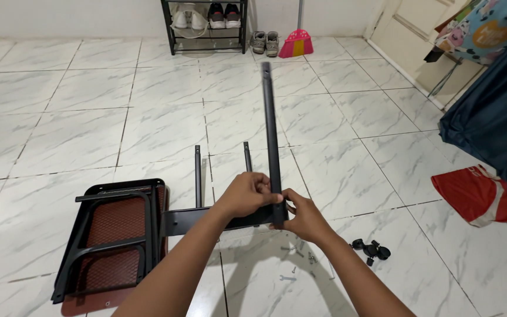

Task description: The person assembles a metal mesh rack by attaching vertical legs to a base frame using screws and nuts. They align the parts, insert fasteners, and tighten them by hand.

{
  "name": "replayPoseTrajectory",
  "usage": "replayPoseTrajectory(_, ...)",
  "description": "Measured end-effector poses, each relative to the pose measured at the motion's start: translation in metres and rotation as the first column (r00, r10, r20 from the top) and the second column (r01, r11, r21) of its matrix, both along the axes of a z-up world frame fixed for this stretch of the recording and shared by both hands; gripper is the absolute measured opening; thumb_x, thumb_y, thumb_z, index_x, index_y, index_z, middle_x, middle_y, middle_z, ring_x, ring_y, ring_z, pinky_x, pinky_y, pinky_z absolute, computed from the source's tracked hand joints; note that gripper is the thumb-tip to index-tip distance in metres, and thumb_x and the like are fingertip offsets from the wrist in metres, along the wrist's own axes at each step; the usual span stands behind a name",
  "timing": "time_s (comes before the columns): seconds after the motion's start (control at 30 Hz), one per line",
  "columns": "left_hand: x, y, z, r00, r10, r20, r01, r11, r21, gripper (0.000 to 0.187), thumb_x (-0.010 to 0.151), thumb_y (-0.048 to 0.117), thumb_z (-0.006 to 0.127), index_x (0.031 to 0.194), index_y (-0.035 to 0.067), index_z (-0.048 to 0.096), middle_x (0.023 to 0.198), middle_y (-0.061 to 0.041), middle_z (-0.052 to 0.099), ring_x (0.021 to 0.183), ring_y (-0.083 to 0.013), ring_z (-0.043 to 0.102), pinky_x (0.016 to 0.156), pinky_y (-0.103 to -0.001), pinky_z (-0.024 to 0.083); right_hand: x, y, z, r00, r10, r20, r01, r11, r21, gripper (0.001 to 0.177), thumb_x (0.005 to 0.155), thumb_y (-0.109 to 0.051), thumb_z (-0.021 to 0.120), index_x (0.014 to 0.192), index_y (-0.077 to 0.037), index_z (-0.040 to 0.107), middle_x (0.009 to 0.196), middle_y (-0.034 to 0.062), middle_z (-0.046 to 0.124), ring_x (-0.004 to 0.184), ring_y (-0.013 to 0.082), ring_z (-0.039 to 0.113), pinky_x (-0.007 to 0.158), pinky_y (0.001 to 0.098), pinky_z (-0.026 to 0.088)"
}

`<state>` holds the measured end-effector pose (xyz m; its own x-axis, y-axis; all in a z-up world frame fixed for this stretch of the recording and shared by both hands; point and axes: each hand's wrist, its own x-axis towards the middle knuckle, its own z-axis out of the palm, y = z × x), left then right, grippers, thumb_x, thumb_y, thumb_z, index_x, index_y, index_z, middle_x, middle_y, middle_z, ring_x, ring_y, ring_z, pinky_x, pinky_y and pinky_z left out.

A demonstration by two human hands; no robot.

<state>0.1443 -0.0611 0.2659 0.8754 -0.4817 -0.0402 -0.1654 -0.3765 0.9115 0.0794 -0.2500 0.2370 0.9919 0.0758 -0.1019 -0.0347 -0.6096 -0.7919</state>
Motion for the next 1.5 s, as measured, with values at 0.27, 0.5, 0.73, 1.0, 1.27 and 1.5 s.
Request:
replayPoseTrajectory(0.27,0.006,-0.006,-0.022,0.998,0.054,-0.034,-0.056,0.998,-0.036,0.03,0.069,0.026,0.089,0.084,0.002,0.079,0.071,-0.005,0.076,0.063,-0.0108,0.069,0.064,-0.027,0.055,0.01,-0.017,-0.022,0.987,0.159,0.034,-0.163,0.977,0.14,0.075,0.064,-0.013,0.091,0.128,-0.007,0.054,0.119,0.0087,0.062,0.116,0.0198,0.059,0.107,0.0381,0.047)
replayPoseTrajectory(0.5,0.003,-0.008,-0.022,0.996,0.073,-0.044,-0.071,0.997,0.04,0.031,0.069,0.029,0.089,0.083,0.002,0.081,0.068,-0.007,0.074,0.06,-0.0147,0.067,0.061,-0.03,0.053,0.023,-0.028,-0.03,0.978,0.139,-0.158,-0.06,0.902,0.428,0.055,0.098,-0.044,0.048,0.13,-0.001,0.059,0.123,0.0091,0.064,0.119,0.018,0.057,0.11,0.0353,0.043)
replayPoseTrajectory(0.73,0.002,-0.007,-0.014,0.997,0.062,0.047,-0.067,0.99,0.122,0.041,0.065,0.039,0.09,0.086,0.005,0.08,0.073,-0.007,0.076,0.063,-0.0185,0.07,0.065,-0.032,0.056,0.035,-0.015,-0.021,0.975,0.064,-0.213,0.007,0.948,0.318,0.057,0.104,-0.049,0.039,0.122,-0.002,0.064,0.109,0.0053,0.07,0.107,0.0141,0.061,0.101,0.0316,0.046)
replayPoseTrajectory(1.0,0.008,0.006,-0.006,0.978,-0.201,0.055,0.14,0.827,0.544,0.059,0.068,0.06,0.075,0.1,0.011,0.076,0.083,-0.016,0.076,0.083,-0.0291,0.073,0.077,-0.042,0.056,0.038,-0.012,-0.021,0.983,0.05,-0.175,0.015,0.936,0.351,0.038,0.108,-0.04,0.048,0.102,-0.003,0.058,0.086,-0.0001,0.053,0.081,0.0109,0.046,0.078,0.0323,0.046)
replayPoseTrajectory(1.27,0.023,0.01,-0.032,0.991,-0.136,0.002,0.131,0.957,0.257,0.055,0.086,0.053,0.057,0.103,0.005,0.078,0.09,-0.013,0.076,0.086,-0.0268,0.073,0.08,-0.038,0.054,0.026,-0.005,-0.027,0.971,-0.012,-0.24,0.151,0.807,0.571,0.034,0.103,-0.038,0.053,0.101,-0.009,0.07,0.077,-0.0031,0.056,0.072,0.0079,0.047,0.074,0.0268,0.045)
replayPoseTrajectory(1.5,0.02,0.008,-0.026,0.978,-0.205,-0.043,0.205,0.899,0.387,0.066,0.085,0.066,0.062,0.077,0.001,0.076,0.065,-0.015,0.068,0.061,-0.0244,0.062,0.062,-0.04,0.048,0.027,-0.007,-0.026,0.976,0.013,-0.218,0.109,0.835,0.54,0.037,0.104,-0.039,0.054,0.101,-0.005,0.068,0.076,-0.0043,0.055,0.072,0.0073,0.047,0.072,0.0284,0.045)
